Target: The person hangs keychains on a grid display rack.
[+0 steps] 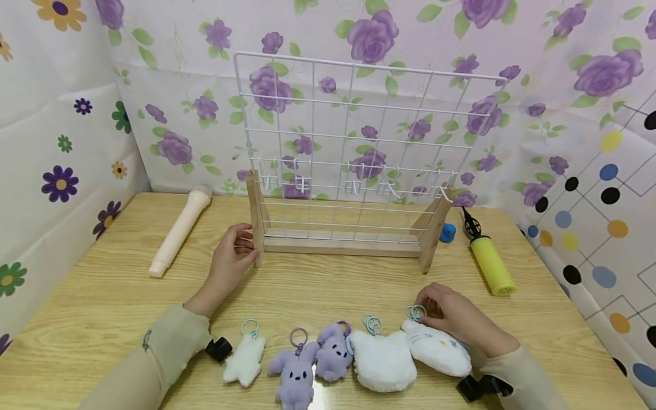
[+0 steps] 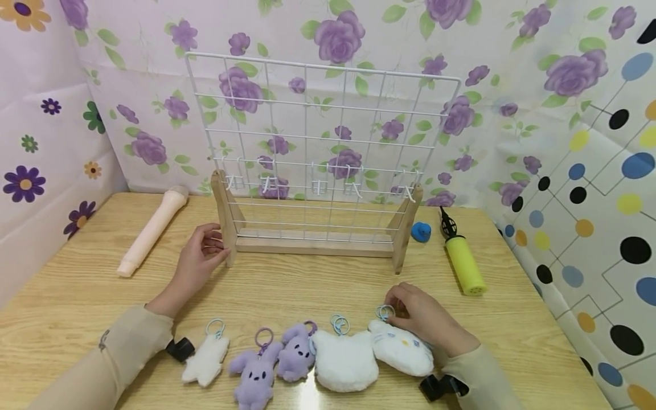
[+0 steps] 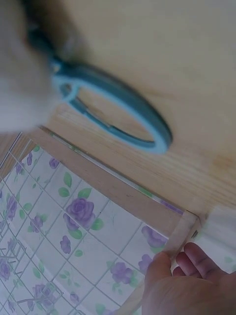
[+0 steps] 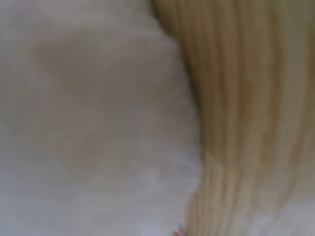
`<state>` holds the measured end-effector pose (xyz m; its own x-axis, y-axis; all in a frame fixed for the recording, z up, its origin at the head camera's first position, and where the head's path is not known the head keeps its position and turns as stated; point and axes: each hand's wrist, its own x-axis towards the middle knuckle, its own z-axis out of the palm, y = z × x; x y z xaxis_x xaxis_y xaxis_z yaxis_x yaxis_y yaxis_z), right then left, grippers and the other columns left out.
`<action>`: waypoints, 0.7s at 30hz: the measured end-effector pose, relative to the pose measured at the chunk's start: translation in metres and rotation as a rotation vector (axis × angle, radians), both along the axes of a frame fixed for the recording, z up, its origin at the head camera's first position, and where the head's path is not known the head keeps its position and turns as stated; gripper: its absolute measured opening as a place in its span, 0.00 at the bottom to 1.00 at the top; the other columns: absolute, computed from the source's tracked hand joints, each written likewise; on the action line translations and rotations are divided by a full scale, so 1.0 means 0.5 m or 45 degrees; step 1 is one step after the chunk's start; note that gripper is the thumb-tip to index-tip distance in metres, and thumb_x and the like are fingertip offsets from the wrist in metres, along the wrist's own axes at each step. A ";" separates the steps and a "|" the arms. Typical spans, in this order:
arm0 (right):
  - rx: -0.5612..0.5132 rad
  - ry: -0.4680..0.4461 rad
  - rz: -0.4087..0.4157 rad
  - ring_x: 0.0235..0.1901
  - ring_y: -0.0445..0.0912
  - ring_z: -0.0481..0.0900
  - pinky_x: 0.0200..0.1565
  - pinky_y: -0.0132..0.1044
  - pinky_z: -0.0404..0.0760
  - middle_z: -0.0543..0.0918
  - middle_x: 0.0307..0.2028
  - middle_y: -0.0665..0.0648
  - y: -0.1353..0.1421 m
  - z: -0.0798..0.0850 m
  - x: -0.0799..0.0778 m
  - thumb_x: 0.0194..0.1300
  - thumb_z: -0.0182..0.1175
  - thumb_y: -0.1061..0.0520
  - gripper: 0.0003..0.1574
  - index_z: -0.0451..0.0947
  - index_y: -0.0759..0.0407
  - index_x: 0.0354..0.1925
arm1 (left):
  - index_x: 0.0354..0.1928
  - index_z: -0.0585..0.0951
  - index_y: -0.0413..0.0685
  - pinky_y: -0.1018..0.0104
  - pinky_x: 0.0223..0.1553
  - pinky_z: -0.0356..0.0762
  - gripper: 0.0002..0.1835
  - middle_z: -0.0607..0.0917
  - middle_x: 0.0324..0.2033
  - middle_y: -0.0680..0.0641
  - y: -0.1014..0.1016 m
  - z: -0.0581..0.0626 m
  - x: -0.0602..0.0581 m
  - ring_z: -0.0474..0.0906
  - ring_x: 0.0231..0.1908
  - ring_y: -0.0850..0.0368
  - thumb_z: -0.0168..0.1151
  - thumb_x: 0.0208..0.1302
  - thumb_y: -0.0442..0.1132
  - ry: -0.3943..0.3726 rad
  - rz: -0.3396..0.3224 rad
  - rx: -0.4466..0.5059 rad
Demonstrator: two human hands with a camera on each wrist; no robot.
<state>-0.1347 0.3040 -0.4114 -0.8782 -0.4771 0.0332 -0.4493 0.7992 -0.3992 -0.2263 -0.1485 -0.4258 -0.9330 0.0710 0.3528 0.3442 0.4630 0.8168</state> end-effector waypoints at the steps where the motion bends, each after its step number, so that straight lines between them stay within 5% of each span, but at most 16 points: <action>1: -0.010 -0.018 -0.008 0.28 0.32 0.69 0.29 0.25 0.73 0.75 0.32 0.44 0.000 0.000 0.000 0.57 0.69 0.57 0.13 0.75 0.50 0.39 | 0.62 0.66 0.36 0.66 0.46 0.80 0.28 0.76 0.49 0.35 0.000 0.000 0.000 0.77 0.44 0.43 0.63 0.59 0.25 -0.002 0.000 -0.001; 11: -0.071 -0.116 -0.033 0.28 0.30 0.72 0.30 0.27 0.76 0.78 0.30 0.43 0.004 0.008 0.002 0.60 0.66 0.59 0.10 0.75 0.51 0.39 | 0.61 0.66 0.36 0.58 0.48 0.81 0.28 0.77 0.49 0.35 0.003 -0.004 -0.001 0.77 0.44 0.43 0.63 0.60 0.25 -0.008 0.003 -0.009; 21: -0.128 -0.122 0.002 0.28 0.30 0.71 0.30 0.27 0.76 0.78 0.29 0.42 0.009 0.011 0.002 0.62 0.65 0.57 0.06 0.78 0.50 0.37 | 0.61 0.66 0.36 0.63 0.46 0.81 0.29 0.77 0.48 0.35 0.003 -0.005 -0.001 0.77 0.43 0.45 0.63 0.59 0.24 0.012 0.020 -0.023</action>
